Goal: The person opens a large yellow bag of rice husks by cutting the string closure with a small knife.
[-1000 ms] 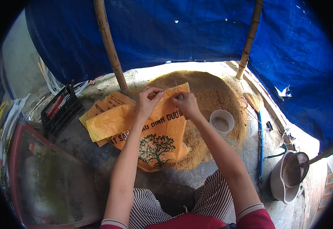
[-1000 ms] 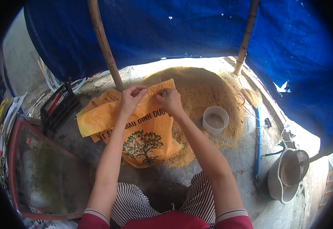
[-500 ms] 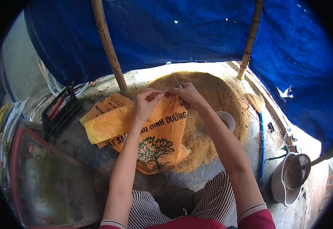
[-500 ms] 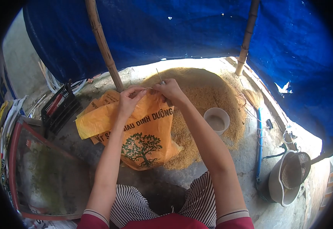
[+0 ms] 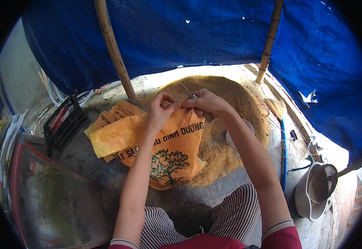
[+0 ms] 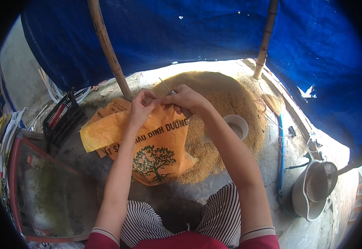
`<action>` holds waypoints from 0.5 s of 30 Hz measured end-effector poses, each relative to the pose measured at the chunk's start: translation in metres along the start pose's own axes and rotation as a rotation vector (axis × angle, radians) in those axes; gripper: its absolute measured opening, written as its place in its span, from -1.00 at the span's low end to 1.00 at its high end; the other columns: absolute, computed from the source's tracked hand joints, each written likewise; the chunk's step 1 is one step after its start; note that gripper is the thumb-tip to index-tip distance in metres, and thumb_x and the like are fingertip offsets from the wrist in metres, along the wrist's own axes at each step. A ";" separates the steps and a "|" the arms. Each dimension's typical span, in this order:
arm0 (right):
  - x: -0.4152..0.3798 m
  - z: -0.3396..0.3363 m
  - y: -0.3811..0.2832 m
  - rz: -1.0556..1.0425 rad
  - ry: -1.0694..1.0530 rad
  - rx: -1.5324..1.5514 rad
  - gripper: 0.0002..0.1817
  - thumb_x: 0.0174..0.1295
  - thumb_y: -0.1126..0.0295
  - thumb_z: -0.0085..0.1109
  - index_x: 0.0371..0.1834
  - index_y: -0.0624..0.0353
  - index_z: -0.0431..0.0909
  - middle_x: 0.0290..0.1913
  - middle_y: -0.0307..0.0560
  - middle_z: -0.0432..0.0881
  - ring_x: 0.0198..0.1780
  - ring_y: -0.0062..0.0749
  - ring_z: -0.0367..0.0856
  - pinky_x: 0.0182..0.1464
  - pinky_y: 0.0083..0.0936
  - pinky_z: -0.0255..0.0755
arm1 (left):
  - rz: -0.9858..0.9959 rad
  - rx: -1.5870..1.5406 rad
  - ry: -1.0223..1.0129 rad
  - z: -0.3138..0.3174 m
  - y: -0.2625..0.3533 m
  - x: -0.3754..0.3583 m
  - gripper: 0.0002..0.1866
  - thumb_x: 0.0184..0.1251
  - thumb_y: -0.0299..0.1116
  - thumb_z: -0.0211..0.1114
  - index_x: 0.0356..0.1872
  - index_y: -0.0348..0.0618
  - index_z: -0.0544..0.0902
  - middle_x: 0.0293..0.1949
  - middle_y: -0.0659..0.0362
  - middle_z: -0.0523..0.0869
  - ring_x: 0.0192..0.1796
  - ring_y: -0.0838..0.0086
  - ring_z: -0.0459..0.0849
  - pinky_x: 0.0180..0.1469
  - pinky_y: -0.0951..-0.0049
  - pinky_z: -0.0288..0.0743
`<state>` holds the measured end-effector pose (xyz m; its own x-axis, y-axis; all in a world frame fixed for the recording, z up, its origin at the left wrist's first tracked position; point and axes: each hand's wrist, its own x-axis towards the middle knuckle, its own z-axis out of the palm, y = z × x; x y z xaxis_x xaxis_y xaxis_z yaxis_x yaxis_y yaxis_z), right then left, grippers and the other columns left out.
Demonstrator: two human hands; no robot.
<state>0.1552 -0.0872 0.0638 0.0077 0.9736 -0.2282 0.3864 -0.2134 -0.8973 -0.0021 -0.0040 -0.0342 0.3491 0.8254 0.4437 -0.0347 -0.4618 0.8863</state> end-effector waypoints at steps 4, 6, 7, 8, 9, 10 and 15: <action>0.009 -0.003 0.014 0.043 -0.043 0.160 -0.82 0.12 0.33 0.17 -0.40 0.24 0.61 -0.57 -0.24 0.56 -0.74 -0.78 0.27 -0.80 -0.69 0.06 | 0.056 0.030 -0.065 -0.002 -0.009 0.001 -0.92 0.14 -0.54 0.30 -0.33 -0.21 0.68 -0.37 0.26 0.55 -0.27 0.59 0.55 -0.30 0.69 0.48; 0.005 -0.005 0.015 0.062 -0.042 0.248 -0.83 0.14 0.36 0.08 -0.42 0.24 0.59 -0.53 -0.20 0.59 -0.73 -0.78 0.27 -0.76 -0.72 0.12 | 0.123 -0.062 -0.064 -0.002 -0.011 0.000 -0.91 0.12 -0.56 0.29 -0.34 -0.22 0.69 -0.35 0.24 0.54 -0.20 0.58 0.54 -0.30 0.68 0.48; 0.008 -0.006 0.018 0.062 -0.044 0.248 -0.83 0.14 0.36 0.08 -0.42 0.24 0.59 -0.53 -0.20 0.59 -0.73 -0.78 0.27 -0.76 -0.72 0.12 | 0.125 0.026 -0.079 -0.003 -0.010 0.000 -0.90 0.11 -0.53 0.30 -0.34 -0.20 0.70 -0.31 0.21 0.54 -0.16 0.54 0.54 -0.28 0.62 0.50; 0.014 -0.007 0.025 0.064 -0.066 0.288 -0.81 0.16 0.37 0.05 -0.41 0.26 0.58 -0.51 -0.20 0.59 -0.73 -0.78 0.27 -0.73 -0.73 0.15 | 0.128 0.115 -0.094 -0.004 -0.009 -0.001 -0.89 0.09 -0.50 0.31 -0.34 -0.19 0.71 -0.28 0.18 0.54 -0.11 0.50 0.53 -0.26 0.57 0.51; 0.016 -0.008 0.028 0.067 -0.088 0.329 -0.80 0.17 0.37 0.03 -0.40 0.28 0.58 -0.50 -0.20 0.59 -0.73 -0.78 0.26 -0.70 -0.74 0.17 | 0.128 0.115 -0.094 -0.005 -0.009 -0.001 -0.89 0.09 -0.50 0.31 -0.34 -0.19 0.71 -0.28 0.18 0.54 -0.11 0.50 0.53 -0.26 0.57 0.51; 0.018 -0.010 0.031 0.066 -0.087 0.329 -0.80 0.17 0.37 0.03 -0.40 0.28 0.58 -0.50 -0.20 0.59 -0.73 -0.78 0.26 -0.70 -0.74 0.17 | 0.146 0.150 -0.122 -0.006 -0.010 0.000 -0.88 0.08 -0.46 0.32 -0.34 -0.17 0.72 -0.27 0.16 0.55 -0.10 0.44 0.53 -0.24 0.51 0.51; 0.017 -0.011 0.031 0.070 -0.102 0.409 -0.80 0.18 0.39 0.00 -0.38 0.30 0.55 -0.45 -0.17 0.58 -0.73 -0.76 0.23 -0.66 -0.73 0.20 | 0.157 0.244 -0.161 -0.006 -0.002 -0.002 -0.87 0.06 -0.37 0.35 -0.35 -0.12 0.73 -0.26 0.18 0.57 -0.08 0.35 0.52 -0.09 0.37 0.48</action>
<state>0.1777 -0.0763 0.0359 -0.0782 0.9470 -0.3115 -0.0095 -0.3132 -0.9496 -0.0087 -0.0025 -0.0357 0.5019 0.6848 0.5284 0.1184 -0.6596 0.7423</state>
